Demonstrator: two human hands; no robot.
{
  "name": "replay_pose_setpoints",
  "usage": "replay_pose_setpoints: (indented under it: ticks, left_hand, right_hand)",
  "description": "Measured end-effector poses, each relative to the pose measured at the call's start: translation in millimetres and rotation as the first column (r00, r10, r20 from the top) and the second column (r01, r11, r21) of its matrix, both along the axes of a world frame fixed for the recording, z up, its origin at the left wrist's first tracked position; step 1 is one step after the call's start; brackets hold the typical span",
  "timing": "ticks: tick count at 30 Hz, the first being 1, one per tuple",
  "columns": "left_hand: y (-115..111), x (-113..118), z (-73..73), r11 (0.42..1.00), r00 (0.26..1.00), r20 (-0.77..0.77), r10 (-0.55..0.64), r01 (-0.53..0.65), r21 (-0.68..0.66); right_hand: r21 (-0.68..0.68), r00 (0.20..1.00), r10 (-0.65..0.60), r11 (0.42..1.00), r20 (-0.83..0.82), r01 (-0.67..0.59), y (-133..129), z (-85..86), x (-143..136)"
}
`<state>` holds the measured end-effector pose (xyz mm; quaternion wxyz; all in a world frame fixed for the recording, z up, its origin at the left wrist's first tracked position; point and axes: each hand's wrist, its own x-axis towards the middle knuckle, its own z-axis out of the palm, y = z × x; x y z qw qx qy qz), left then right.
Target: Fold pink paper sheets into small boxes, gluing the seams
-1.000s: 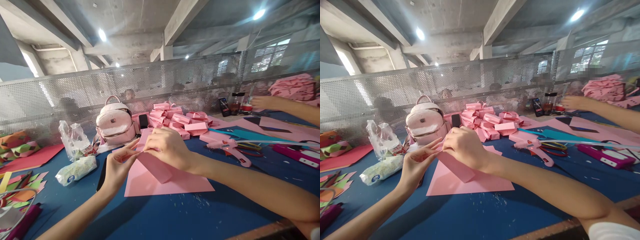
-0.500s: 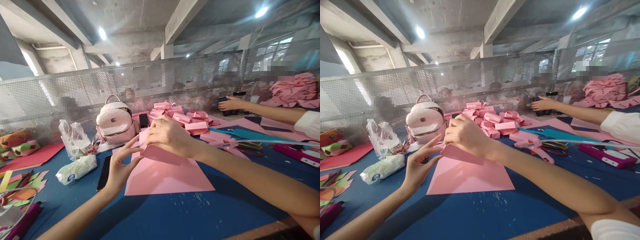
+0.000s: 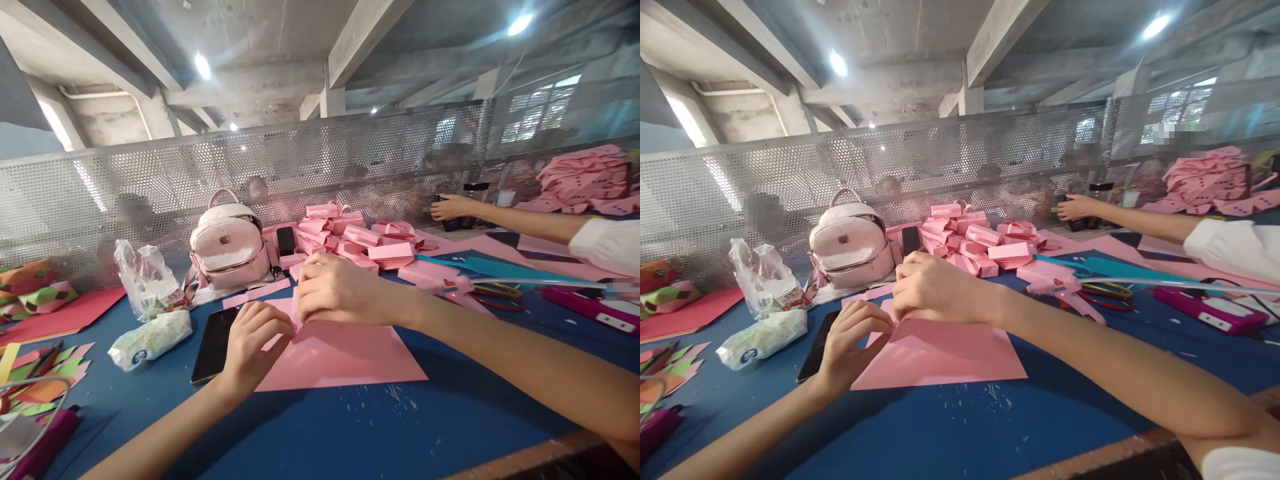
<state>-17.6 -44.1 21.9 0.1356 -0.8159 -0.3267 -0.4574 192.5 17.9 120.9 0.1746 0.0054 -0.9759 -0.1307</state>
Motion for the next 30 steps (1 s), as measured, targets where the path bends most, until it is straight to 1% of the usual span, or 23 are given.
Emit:
replay_pose_setpoints:
  ticks: [7, 16, 19, 22, 24, 26, 28, 30]
  left_hand:
    - [-3.2, 1.5, 0.2, 0.999, 0.999, -0.036, -0.013, 0.015, 0.037]
    - [-5.7, 4.0, -1.9, 0.992, 0.997, -0.078, -0.009, 0.019, 0.124]
    - [-4.9, 4.3, -2.3, 0.995, 0.998, -0.066, 0.005, 0.002, 0.104]
    - [-1.5, 3.7, -6.1, 0.997, 0.998, -0.058, 0.019, -0.015, 0.08]
    - [1.7, 3.2, -10.3, 0.999, 0.995, -0.094, 0.038, -0.034, 0.036]
    - [4.3, 3.1, -14.6, 0.997, 0.989, -0.139, 0.049, -0.056, -0.048]
    - [5.0, 4.0, -17.8, 0.986, 0.987, -0.156, 0.033, -0.057, -0.156]
    - [3.7, 6.0, -19.3, 0.956, 0.994, -0.109, -0.012, -0.021, -0.292]
  right_hand:
    - [0.033, 1.0, -0.018, 0.999, -0.022, 0.019, 0.9, -3.5, -1.0]
    - [0.023, 1.0, 0.009, 1.0, -0.013, -0.008, 0.8, -3.8, -0.8]
    - [0.053, 0.999, 0.014, 0.999, -0.034, -0.012, 1.5, -4.7, -0.7]
    - [0.091, 0.999, 0.019, 0.996, -0.035, -0.016, 1.8, -5.8, -1.6]
    - [0.119, 1.0, 0.008, 0.993, -0.013, -0.007, 2.6, -6.9, -2.4]
    - [0.157, 1.0, -0.027, 0.987, 0.015, 0.024, 4.0, -8.7, -3.1]
    - [0.187, 0.998, -0.061, 0.981, 0.034, 0.054, 5.2, -11.7, -3.5]
    - [0.176, 0.997, -0.063, 0.983, 0.042, 0.054, 5.3, -16.1, -4.2]
